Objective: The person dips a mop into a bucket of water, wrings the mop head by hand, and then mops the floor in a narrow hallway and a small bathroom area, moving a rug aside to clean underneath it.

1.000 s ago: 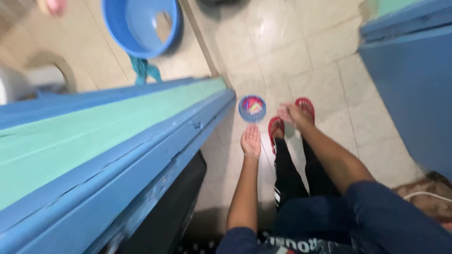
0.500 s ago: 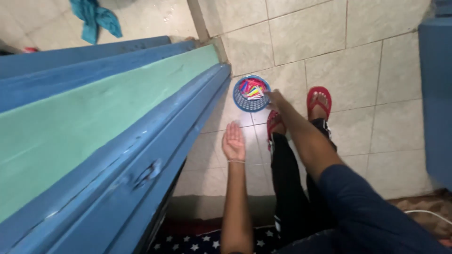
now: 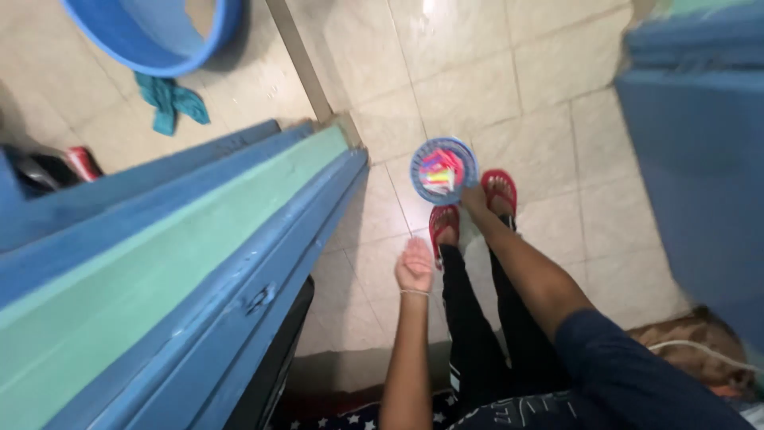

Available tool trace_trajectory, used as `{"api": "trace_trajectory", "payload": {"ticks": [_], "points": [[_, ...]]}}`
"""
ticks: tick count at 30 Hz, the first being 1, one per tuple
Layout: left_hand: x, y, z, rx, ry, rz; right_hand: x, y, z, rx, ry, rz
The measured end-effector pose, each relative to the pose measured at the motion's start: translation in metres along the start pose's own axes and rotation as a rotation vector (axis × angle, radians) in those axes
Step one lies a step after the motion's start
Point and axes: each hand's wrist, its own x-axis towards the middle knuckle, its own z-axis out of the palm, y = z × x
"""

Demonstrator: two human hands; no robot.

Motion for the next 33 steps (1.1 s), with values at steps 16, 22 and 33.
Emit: {"api": "trace_trajectory", "payload": {"ticks": [16,22,33], "points": [[-0.039,-0.089,0.283,0.053,-0.014,-0.023,0.084,-0.046,-0.216,0.952,-0.027,0.869],[-0.005,-0.025,0.321,-0.071,0.038,0.084,0.209,-0.095,-0.183,0.448,-0.336,0.599],[0.07,0.053,0.336,-0.076,0.133,0.309,0.372,-0.167,-0.058,0.502,-0.375,0.411]]}}
